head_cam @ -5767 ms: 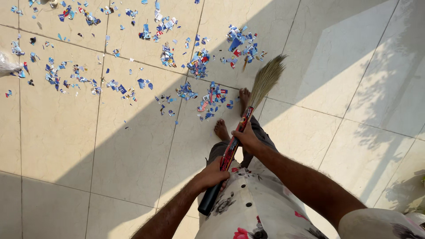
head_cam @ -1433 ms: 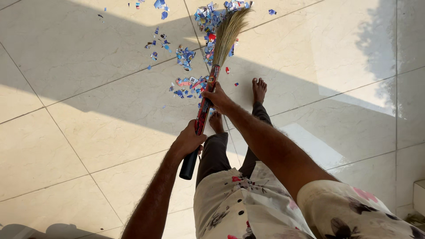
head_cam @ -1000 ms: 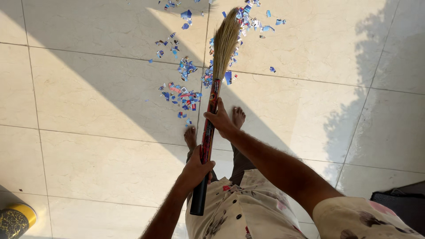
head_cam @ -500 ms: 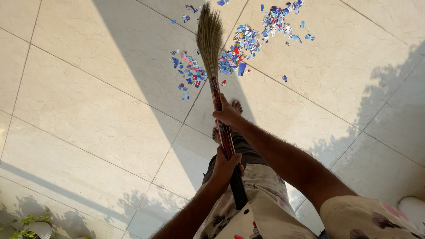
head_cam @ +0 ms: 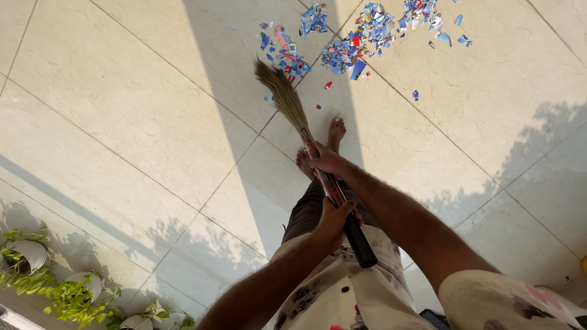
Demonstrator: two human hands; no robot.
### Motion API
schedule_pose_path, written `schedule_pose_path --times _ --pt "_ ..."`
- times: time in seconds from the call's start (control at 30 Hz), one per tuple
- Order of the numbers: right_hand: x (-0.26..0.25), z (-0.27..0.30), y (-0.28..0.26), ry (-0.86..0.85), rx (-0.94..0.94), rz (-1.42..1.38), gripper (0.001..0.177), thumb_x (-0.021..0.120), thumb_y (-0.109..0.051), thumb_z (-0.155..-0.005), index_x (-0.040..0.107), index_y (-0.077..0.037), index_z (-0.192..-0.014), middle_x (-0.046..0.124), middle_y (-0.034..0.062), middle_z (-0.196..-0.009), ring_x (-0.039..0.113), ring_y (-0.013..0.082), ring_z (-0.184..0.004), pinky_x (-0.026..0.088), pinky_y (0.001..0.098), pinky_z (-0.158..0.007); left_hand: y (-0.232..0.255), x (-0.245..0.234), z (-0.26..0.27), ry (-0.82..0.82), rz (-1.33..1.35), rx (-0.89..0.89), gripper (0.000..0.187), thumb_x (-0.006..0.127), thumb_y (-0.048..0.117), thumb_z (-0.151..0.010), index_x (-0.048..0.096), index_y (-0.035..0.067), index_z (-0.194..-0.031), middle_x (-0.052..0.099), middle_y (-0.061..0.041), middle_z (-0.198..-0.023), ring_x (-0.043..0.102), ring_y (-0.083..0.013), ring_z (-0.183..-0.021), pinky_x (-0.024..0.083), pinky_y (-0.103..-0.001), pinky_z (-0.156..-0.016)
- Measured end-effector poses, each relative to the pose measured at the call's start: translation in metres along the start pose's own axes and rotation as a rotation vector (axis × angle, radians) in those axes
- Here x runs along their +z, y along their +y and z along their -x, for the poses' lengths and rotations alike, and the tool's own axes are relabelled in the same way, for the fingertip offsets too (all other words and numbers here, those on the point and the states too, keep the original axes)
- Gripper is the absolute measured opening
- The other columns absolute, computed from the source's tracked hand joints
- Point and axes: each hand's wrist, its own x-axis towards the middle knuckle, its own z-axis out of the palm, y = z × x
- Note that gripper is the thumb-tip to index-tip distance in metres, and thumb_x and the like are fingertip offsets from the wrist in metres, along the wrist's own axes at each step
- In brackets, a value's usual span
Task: The person sweeps debris consisting of paper and plastic fragments across a tiled floor using a broom.
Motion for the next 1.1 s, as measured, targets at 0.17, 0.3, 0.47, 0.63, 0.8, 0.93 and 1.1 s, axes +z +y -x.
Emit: schedule_pose_path --times 0.17,0.3,0.47,0.63,0.8,0.93,1.1 --pt "-0.072 0.023 0.019 0.198 0.035 -0.233 0.069 0.062 -0.002 -0.090 0.030 -0.008 -0.150 0.058 0.0130 -0.087 0.063 0.0197 -0.062 0.054 0.0351 -0.050 0.003 0.024 -0.037 -0.105 -0.217 -0.143 0.055 0.063 0.008 -0.093 0.024 0.006 -0.131 0.052 -0.012 -0.098 0.062 -0.0179 -0.076 0.062 -0.037 -0.065" --pt "-0.135 0.038 0.007 0.352 0.026 -0.367 0.071 0.061 0.001 -0.088 0.029 -0.009 -0.151 0.057 0.0136 -0.093 0.064 0.0199 -0.066 0.057 0.0349 -0.053 0.017 0.060 -0.069 -0.217 -0.370 -0.076 0.063 0.065 0.009 -0.091 0.021 -0.001 -0.135 0.054 -0.015 -0.096 0.064 -0.0188 -0.075 0.063 -0.037 -0.064" --pt "-0.157 0.064 -0.016 0.395 -0.051 -0.470 0.078 0.060 0.001 -0.089 0.023 -0.009 -0.157 0.055 0.0134 -0.095 0.062 0.0192 -0.066 0.056 0.0353 -0.053 0.036 0.083 -0.061 -0.268 -0.486 -0.027 0.068 0.066 0.007 -0.088 0.021 -0.005 -0.138 0.055 -0.015 -0.094 0.065 -0.0192 -0.071 0.064 -0.036 -0.060" --pt "-0.090 0.072 -0.042 0.349 -0.068 -0.547 0.097 0.057 0.003 -0.087 0.005 -0.018 -0.165 0.058 0.0143 -0.089 0.061 0.0194 -0.062 0.054 0.0357 -0.051 0.061 0.038 -0.002 -0.216 -0.563 -0.082 0.069 0.064 0.008 -0.091 0.019 -0.002 -0.143 0.057 -0.014 -0.087 0.066 -0.0194 -0.066 0.063 -0.035 -0.058" --pt "0.023 0.052 -0.070 0.243 -0.118 -0.361 0.102 0.060 0.000 -0.087 -0.002 -0.013 -0.166 0.064 0.0178 -0.087 0.064 0.0200 -0.065 0.055 0.0353 -0.055 0.071 -0.032 0.059 -0.018 -0.557 -0.010 0.059 0.064 0.014 -0.092 0.028 0.003 -0.137 0.057 -0.011 -0.086 0.065 -0.0181 -0.064 0.062 -0.036 -0.055" --pt "0.079 0.027 -0.098 0.022 -0.046 -0.224 0.104 0.061 -0.002 -0.085 -0.004 -0.014 -0.165 0.066 0.0169 -0.092 0.067 0.0211 -0.065 0.058 0.0372 -0.056 0.068 -0.056 0.073 0.153 -0.442 0.057 0.050 0.063 0.015 -0.094 0.031 0.001 -0.129 0.056 -0.010 -0.088 0.065 -0.0188 -0.065 0.061 -0.036 -0.057" --pt "0.080 -0.018 -0.105 -0.138 -0.005 -0.177 0.101 0.062 -0.001 -0.086 0.000 -0.014 -0.164 0.064 0.0161 -0.086 0.065 0.0209 -0.063 0.057 0.0366 -0.054 0.074 -0.053 0.033 0.221 -0.303 0.111 0.048 0.063 0.013 -0.094 0.029 0.000 -0.125 0.056 -0.015 -0.088 0.064 -0.0205 -0.065 0.060 -0.037 -0.057"
